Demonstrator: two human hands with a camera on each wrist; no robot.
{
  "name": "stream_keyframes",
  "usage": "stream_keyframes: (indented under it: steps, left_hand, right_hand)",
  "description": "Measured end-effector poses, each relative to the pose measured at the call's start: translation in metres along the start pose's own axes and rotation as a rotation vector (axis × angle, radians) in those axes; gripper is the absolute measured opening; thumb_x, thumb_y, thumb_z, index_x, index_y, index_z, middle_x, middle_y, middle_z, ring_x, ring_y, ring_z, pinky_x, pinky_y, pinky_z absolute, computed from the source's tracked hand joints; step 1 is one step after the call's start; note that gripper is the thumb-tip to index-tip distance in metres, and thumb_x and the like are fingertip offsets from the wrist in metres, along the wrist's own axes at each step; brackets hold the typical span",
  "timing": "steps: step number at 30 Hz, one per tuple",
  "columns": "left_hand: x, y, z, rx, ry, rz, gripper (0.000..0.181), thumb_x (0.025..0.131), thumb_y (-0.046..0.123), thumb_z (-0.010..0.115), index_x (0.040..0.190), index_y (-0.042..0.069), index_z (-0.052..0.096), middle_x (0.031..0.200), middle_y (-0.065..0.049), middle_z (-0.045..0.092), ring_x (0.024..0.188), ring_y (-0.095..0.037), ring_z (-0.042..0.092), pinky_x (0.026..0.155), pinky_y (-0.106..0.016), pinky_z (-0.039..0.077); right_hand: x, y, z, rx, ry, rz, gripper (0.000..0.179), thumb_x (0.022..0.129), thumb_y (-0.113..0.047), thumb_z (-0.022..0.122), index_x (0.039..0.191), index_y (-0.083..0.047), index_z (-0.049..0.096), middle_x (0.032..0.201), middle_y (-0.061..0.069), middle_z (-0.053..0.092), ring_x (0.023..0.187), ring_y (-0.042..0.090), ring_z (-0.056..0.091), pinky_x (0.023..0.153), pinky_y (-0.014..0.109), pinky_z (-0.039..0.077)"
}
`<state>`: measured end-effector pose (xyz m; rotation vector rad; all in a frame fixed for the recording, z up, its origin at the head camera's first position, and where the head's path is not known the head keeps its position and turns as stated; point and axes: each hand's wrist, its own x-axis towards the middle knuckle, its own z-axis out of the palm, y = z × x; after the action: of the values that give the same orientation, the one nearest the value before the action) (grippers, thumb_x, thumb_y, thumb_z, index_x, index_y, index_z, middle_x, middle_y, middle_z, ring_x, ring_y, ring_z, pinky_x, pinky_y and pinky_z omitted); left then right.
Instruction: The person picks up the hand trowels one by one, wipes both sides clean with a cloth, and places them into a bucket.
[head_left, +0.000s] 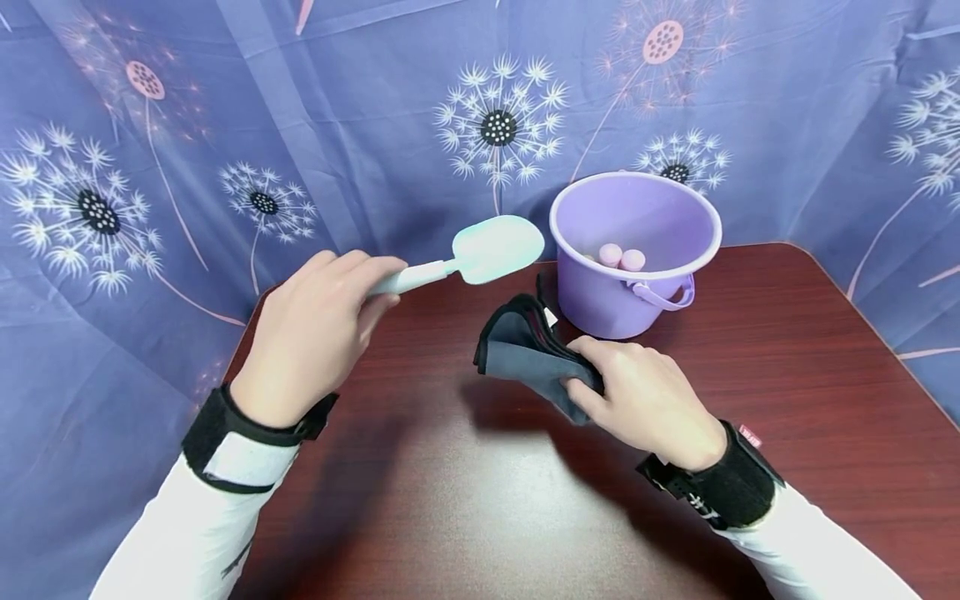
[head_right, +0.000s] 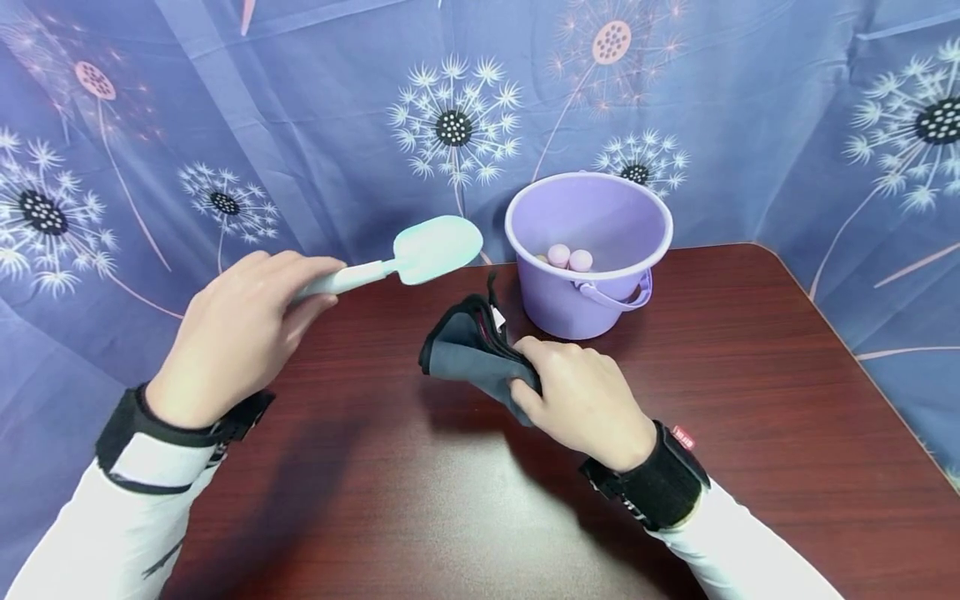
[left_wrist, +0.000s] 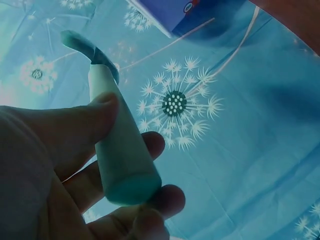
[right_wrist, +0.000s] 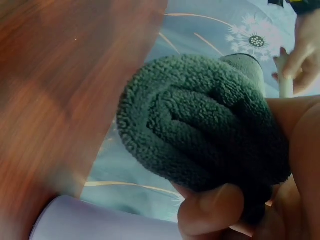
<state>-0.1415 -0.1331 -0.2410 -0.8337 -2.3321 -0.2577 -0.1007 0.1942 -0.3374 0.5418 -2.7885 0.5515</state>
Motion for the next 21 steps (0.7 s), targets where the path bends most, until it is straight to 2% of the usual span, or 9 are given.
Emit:
stream_keyframes:
  steps: [5, 14, 21]
  left_hand:
    - [0.024, 0.001, 0.007, -0.005, -0.058, 0.010, 0.026, 0.089, 0.012, 0.074, 0.114, 0.013, 0.070, 0.091, 0.000, 0.066, 0.074, -0.023, 0.050, 0.060, -0.036, 0.044]
    - [0.074, 0.010, 0.017, 0.006, -0.218, -0.015, 0.025, 0.095, 0.021, 0.068, 0.119, 0.016, 0.068, 0.094, 0.002, 0.063, 0.079, -0.022, 0.055, 0.064, -0.040, 0.049]
    - [0.106, 0.020, 0.031, -0.005, -0.278, -0.006, 0.023, 0.098, 0.023, 0.063, 0.119, 0.015, 0.067, 0.097, 0.002, 0.062, 0.082, -0.020, 0.055, 0.069, -0.041, 0.049]
  right_hand:
    - [-0.001, -0.002, 0.002, -0.022, -0.021, -0.015, 0.014, 0.087, -0.033, 0.064, 0.101, -0.030, 0.062, 0.068, -0.016, 0.050, 0.059, 0.009, 0.049, 0.050, 0.031, 0.038]
    - [-0.002, -0.004, 0.003, -0.045, -0.024, -0.038, 0.014, 0.087, -0.033, 0.064, 0.100, -0.028, 0.062, 0.071, -0.017, 0.050, 0.061, 0.009, 0.050, 0.050, 0.031, 0.039]
    - [-0.003, -0.005, 0.004, -0.052, -0.028, -0.044, 0.014, 0.086, -0.033, 0.065, 0.099, -0.028, 0.062, 0.072, -0.016, 0.050, 0.061, 0.008, 0.049, 0.050, 0.031, 0.039]
